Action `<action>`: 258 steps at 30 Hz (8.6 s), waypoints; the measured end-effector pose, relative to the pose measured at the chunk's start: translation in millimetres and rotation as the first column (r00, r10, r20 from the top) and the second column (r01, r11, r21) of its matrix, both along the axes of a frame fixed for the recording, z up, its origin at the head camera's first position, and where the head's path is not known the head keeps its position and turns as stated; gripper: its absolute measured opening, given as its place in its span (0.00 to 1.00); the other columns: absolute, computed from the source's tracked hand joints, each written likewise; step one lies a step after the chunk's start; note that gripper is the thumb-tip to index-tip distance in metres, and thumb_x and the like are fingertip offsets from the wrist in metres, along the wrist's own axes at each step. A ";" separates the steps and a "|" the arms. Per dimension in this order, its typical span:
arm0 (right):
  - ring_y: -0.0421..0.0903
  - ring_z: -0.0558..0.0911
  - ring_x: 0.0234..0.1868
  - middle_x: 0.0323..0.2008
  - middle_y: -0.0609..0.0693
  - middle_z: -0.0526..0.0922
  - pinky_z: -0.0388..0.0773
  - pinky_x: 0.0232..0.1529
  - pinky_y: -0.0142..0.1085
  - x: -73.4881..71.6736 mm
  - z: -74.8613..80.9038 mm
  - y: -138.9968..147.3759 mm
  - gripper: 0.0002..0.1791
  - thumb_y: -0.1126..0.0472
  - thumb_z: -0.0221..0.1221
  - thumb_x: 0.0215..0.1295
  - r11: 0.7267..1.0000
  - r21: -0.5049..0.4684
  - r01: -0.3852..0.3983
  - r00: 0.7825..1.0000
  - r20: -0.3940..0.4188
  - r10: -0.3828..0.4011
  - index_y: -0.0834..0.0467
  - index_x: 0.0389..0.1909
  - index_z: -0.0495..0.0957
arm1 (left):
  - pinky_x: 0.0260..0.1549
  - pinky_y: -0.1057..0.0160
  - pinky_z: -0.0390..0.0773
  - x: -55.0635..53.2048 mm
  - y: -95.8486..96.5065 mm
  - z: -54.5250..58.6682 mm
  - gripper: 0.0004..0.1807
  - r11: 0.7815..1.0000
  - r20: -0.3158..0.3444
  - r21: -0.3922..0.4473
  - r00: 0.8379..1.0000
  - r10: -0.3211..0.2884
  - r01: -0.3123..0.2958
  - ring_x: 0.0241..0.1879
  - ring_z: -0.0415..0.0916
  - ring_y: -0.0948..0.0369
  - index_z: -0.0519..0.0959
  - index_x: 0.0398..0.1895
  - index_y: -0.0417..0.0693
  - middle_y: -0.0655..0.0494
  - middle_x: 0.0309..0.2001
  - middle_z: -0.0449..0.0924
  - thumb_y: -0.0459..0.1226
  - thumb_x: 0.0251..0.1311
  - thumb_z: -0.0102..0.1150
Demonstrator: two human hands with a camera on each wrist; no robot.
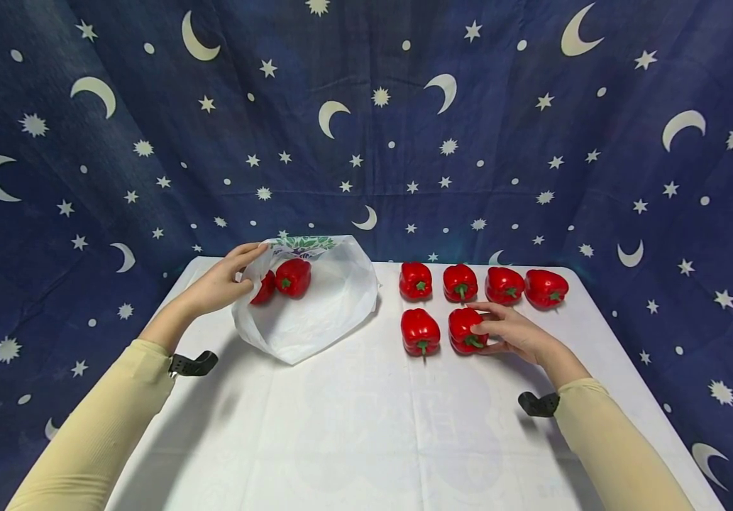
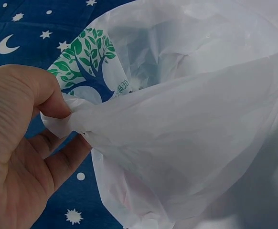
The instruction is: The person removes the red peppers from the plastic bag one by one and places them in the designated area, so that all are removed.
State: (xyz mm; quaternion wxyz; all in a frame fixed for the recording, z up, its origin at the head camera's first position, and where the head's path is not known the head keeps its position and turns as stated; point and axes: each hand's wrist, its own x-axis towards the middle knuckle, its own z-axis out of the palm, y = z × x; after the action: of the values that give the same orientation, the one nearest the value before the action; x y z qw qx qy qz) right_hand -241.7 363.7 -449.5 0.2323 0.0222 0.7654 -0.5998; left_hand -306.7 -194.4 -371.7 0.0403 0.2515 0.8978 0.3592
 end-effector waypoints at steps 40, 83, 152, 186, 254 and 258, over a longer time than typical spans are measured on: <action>0.56 0.78 0.61 0.67 0.57 0.74 0.76 0.58 0.55 4.2 75.0 -86.2 0.31 0.56 0.64 0.68 0.982 0.097 -0.160 0.910 -0.372 0.185 0.56 0.70 0.72 | 0.67 0.35 0.60 -11.1 -12.9 10.8 0.42 0.998 0.016 -0.004 0.998 0.056 -0.056 0.72 0.55 0.43 0.52 0.83 0.50 0.49 0.80 0.46 0.26 0.65 0.47; 0.62 0.68 0.69 0.71 0.63 0.64 0.77 0.58 0.54 -121.5 -7.1 -342.4 0.41 0.56 0.65 0.69 0.969 -0.217 0.119 0.989 -0.058 -0.134 0.61 0.77 0.59 | 0.65 0.42 0.65 -13.1 -35.8 2.1 0.40 0.995 0.022 0.077 0.998 0.055 -0.057 0.70 0.58 0.51 0.58 0.82 0.57 0.59 0.78 0.53 0.29 0.66 0.50; 0.60 0.76 0.60 0.68 0.62 0.68 0.84 0.43 0.47 -126.1 -16.0 -338.6 0.45 0.61 0.73 0.58 0.999 -0.044 -0.022 0.988 -0.154 0.015 0.55 0.76 0.64 | 0.63 0.42 0.65 0.6 -36.3 4.1 0.40 0.998 0.048 0.033 0.998 0.048 -0.050 0.73 0.56 0.50 0.56 0.82 0.57 0.57 0.80 0.50 0.29 0.67 0.48; 0.55 0.75 0.59 0.62 0.58 0.74 0.81 0.49 0.47 -83.9 21.9 -302.0 0.42 0.56 0.73 0.57 0.989 0.011 -0.148 0.954 -0.262 0.146 0.55 0.74 0.68 | 0.65 0.40 0.63 0.6 -32.2 6.4 0.41 0.997 0.037 0.029 0.997 0.064 -0.065 0.70 0.59 0.47 0.56 0.82 0.53 0.52 0.80 0.50 0.28 0.65 0.49; 0.63 0.62 0.69 0.77 0.65 0.49 0.79 0.55 0.46 4.2 57.6 -4.6 0.48 0.56 0.65 0.70 0.990 -0.031 0.134 0.969 -0.205 -0.138 0.58 0.82 0.47 | 0.62 0.39 0.68 -3.3 -40.9 -2.5 0.41 0.999 0.076 0.017 0.996 0.037 -0.039 0.70 0.60 0.44 0.54 0.83 0.55 0.52 0.81 0.47 0.27 0.66 0.48; 0.56 0.64 0.66 0.76 0.62 0.50 0.80 0.54 0.44 8.0 50.2 15.7 0.46 0.56 0.63 0.72 0.989 -0.019 0.149 0.965 -0.217 -0.150 0.57 0.82 0.48 | 0.63 0.38 0.67 -3.5 -41.6 -2.7 0.41 0.999 0.080 0.018 0.996 0.035 -0.036 0.69 0.60 0.43 0.54 0.83 0.56 0.51 0.80 0.48 0.27 0.66 0.48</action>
State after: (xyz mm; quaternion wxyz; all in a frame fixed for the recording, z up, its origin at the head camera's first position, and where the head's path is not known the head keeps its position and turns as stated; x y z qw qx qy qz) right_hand -233.7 379.4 -399.4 0.1012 0.0138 0.7816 -0.6154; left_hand -310.2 -236.0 -374.3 0.0669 0.2214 0.8963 0.3784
